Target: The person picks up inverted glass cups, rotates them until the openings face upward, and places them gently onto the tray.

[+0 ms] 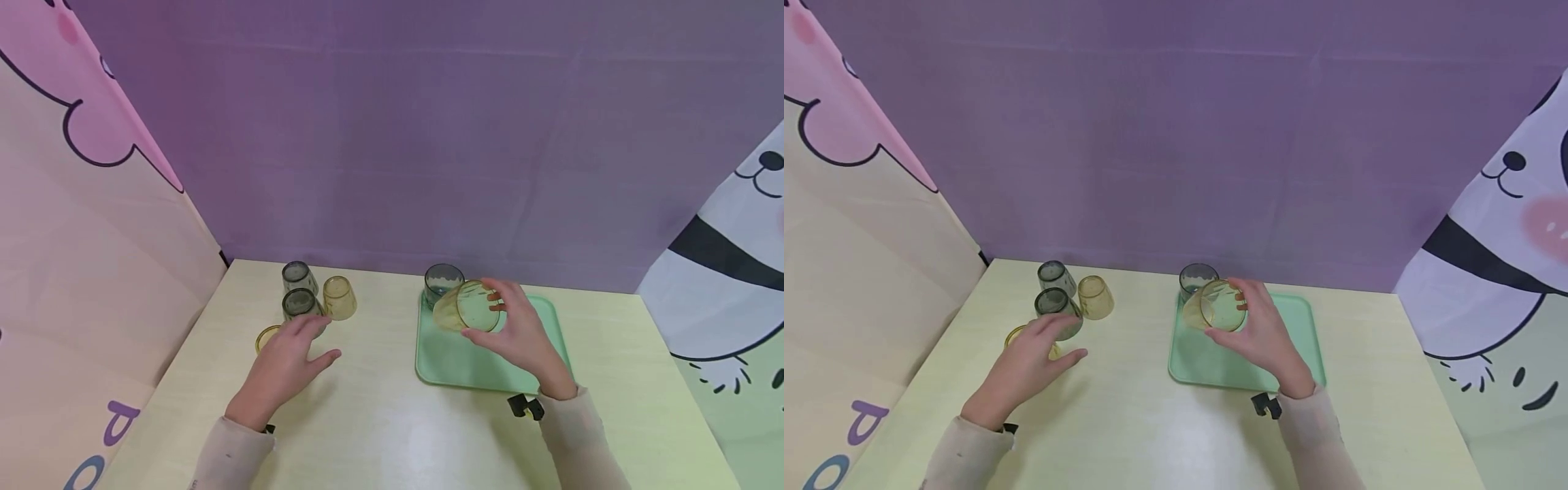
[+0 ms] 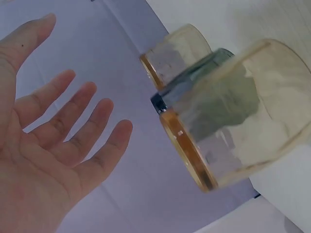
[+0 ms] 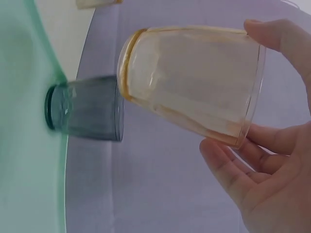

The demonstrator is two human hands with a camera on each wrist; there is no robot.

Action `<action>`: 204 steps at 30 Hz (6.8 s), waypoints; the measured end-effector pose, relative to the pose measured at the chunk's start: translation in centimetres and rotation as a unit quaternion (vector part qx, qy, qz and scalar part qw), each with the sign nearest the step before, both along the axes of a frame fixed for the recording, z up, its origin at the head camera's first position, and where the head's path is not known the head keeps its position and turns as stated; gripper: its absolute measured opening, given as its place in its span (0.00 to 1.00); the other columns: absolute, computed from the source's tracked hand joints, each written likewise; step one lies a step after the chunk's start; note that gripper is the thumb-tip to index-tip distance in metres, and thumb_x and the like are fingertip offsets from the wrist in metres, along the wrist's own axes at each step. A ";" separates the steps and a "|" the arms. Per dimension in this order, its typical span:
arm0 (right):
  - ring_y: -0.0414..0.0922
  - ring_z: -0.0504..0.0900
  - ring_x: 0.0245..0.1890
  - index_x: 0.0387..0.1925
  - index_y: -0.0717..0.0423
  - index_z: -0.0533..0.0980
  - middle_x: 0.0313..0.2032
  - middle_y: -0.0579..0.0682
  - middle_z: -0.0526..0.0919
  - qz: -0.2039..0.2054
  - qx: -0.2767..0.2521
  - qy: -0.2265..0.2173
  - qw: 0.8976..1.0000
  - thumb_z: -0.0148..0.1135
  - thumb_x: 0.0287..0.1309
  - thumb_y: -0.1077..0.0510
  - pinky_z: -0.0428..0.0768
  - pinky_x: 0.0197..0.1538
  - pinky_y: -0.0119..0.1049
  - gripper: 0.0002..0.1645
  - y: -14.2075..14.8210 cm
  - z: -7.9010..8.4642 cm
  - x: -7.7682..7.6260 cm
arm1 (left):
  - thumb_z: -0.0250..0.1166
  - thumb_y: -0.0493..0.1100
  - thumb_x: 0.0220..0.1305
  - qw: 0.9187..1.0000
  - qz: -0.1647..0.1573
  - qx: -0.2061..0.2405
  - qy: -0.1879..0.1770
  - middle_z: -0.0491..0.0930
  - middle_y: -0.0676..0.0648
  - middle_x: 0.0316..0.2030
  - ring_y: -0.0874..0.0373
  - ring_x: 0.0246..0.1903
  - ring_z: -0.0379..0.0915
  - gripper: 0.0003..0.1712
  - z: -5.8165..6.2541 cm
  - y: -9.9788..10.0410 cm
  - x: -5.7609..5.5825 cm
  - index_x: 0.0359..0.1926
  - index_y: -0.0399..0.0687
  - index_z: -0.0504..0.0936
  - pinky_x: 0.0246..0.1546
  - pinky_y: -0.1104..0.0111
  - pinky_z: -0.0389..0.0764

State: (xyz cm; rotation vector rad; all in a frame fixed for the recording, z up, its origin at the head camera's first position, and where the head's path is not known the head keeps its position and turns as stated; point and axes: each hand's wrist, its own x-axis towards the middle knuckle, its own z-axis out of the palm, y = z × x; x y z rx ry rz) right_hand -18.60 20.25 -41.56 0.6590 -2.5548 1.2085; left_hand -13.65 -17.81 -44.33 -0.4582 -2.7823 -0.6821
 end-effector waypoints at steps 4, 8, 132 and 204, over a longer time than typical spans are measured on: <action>0.56 0.79 0.46 0.65 0.65 0.68 0.56 0.61 0.71 -0.028 0.044 -0.005 0.999 0.82 0.42 0.53 0.82 0.48 0.50 0.50 0.5 0.0 -0.6 | 0.77 0.49 0.57 1.000 0.005 -0.004 0.007 0.77 0.39 0.56 0.42 0.55 0.75 0.32 -0.1 -0.8 0.0 0.58 0.38 0.80 0.53 0.48 0.77; 0.56 0.77 0.45 0.65 0.64 0.68 0.56 0.63 0.70 -0.054 0.082 -0.011 0.995 0.81 0.43 0.50 0.80 0.46 0.49 0.50 1.0 -0.3 -1.5 | 0.76 0.48 0.57 1.000 0.012 -0.012 0.006 0.77 0.38 0.55 0.39 0.54 0.74 0.31 0.0 -1.3 0.0 0.58 0.38 0.79 0.53 0.45 0.76; 0.60 0.73 0.57 0.69 0.66 0.65 0.62 0.62 0.70 -0.070 -0.056 -0.081 0.993 0.74 0.57 0.54 0.74 0.58 0.58 0.44 1.1 -3.2 -2.6 | 0.68 0.64 0.63 0.961 0.048 0.199 -0.187 0.76 0.39 0.60 0.37 0.57 0.75 0.39 -0.4 -4.3 -0.1 0.67 0.46 0.73 0.45 0.49 0.82; 0.56 0.66 0.66 0.73 0.60 0.59 0.67 0.59 0.65 0.174 -0.250 -0.075 0.949 0.72 0.49 0.77 0.66 0.67 0.57 0.52 -5.5 -4.0 2.1 | 0.52 0.45 0.79 0.740 -0.096 0.632 -0.209 0.76 0.49 0.55 0.58 0.53 0.76 0.26 -2.7 1.9 0.3 0.70 0.36 0.64 0.54 0.63 0.80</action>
